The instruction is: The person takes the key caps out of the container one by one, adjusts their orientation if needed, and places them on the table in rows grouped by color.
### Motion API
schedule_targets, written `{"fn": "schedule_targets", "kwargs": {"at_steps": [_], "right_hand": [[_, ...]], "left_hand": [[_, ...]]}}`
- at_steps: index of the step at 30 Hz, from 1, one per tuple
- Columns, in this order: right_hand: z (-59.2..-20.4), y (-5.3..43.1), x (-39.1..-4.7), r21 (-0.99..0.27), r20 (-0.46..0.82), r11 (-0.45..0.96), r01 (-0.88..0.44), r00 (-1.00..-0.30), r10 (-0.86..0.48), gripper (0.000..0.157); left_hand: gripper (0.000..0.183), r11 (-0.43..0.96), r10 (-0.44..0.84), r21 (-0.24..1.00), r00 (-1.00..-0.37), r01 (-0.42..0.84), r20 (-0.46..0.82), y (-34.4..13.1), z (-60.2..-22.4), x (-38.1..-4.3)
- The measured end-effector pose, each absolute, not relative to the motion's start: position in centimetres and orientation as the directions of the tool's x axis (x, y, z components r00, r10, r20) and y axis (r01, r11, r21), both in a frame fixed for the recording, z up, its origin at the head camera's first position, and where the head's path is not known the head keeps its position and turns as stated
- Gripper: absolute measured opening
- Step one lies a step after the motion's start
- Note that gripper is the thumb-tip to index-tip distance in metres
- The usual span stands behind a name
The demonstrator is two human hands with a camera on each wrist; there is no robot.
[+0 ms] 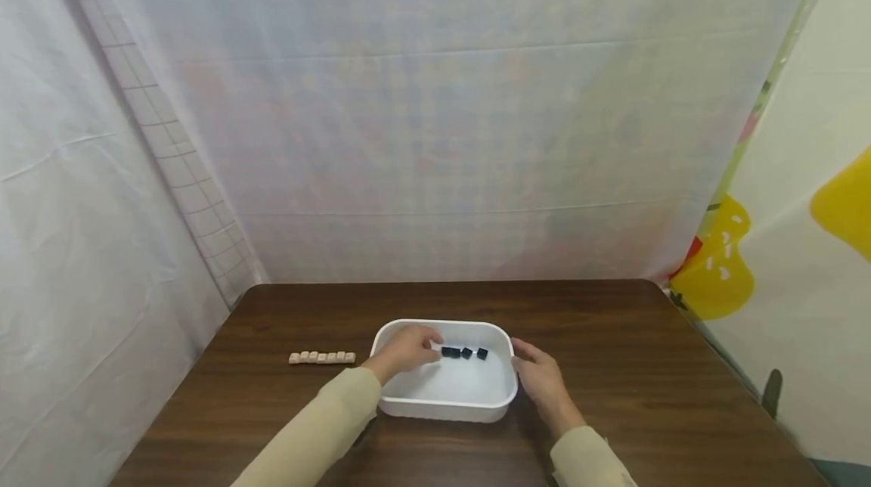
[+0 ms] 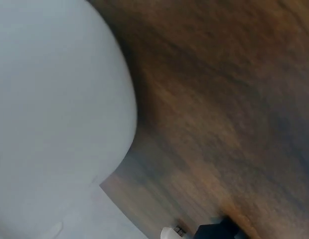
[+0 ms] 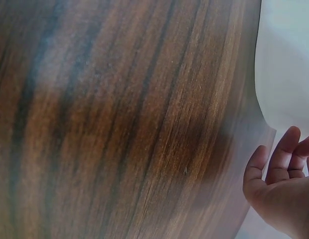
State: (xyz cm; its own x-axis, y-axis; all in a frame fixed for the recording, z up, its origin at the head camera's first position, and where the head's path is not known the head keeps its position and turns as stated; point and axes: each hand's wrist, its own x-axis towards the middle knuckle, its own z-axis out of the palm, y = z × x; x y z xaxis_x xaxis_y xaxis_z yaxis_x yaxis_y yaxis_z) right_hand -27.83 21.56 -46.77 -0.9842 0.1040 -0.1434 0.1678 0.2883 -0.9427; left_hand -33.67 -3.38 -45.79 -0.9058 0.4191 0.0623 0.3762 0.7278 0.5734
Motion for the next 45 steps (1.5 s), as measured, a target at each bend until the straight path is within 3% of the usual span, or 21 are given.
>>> {"fn": "schedule_targets", "kwargs": {"at_steps": [5,9,13,23,29,45], "right_hand": [[-46.8,21.4,-27.8,-0.942,-0.140,0.294,0.164,-0.985,0.102,0.046],[-46.7,21.3,-27.8,-0.940,-0.135,0.302,0.160,-0.985,0.104,0.046],[-46.2,21.3,-27.8,-0.939,-0.123,0.308,0.153,-0.986,0.113,0.047],[-45.7,20.8,-28.2,-0.951,-0.202,0.206,0.229,-0.969,0.143,0.049],[-45.7,20.8,-28.4,-0.958,-0.208,0.166,0.232,-0.967,0.147,0.048],[-45.5,20.5,-28.4,-0.947,-0.223,0.201,0.250,-0.964,0.147,0.048]], "left_hand": [[0.034,0.787,0.459,0.435,-0.886,0.438,0.063,-3.1,-46.7,-34.1],[0.026,0.799,0.473,0.385,-0.878,0.461,0.072,-3.1,-47.0,-34.0],[0.016,0.794,0.462,0.394,-0.881,0.463,0.105,-3.1,-47.1,-33.8],[0.014,0.828,0.371,0.416,-0.924,0.375,0.095,-2.6,-47.3,-33.2],[0.010,0.824,0.383,0.411,-0.918,0.390,0.104,-2.9,-47.2,-33.3],[0.022,0.782,0.447,0.472,-0.894,0.407,0.029,-3.8,-46.8,-33.6]]}}
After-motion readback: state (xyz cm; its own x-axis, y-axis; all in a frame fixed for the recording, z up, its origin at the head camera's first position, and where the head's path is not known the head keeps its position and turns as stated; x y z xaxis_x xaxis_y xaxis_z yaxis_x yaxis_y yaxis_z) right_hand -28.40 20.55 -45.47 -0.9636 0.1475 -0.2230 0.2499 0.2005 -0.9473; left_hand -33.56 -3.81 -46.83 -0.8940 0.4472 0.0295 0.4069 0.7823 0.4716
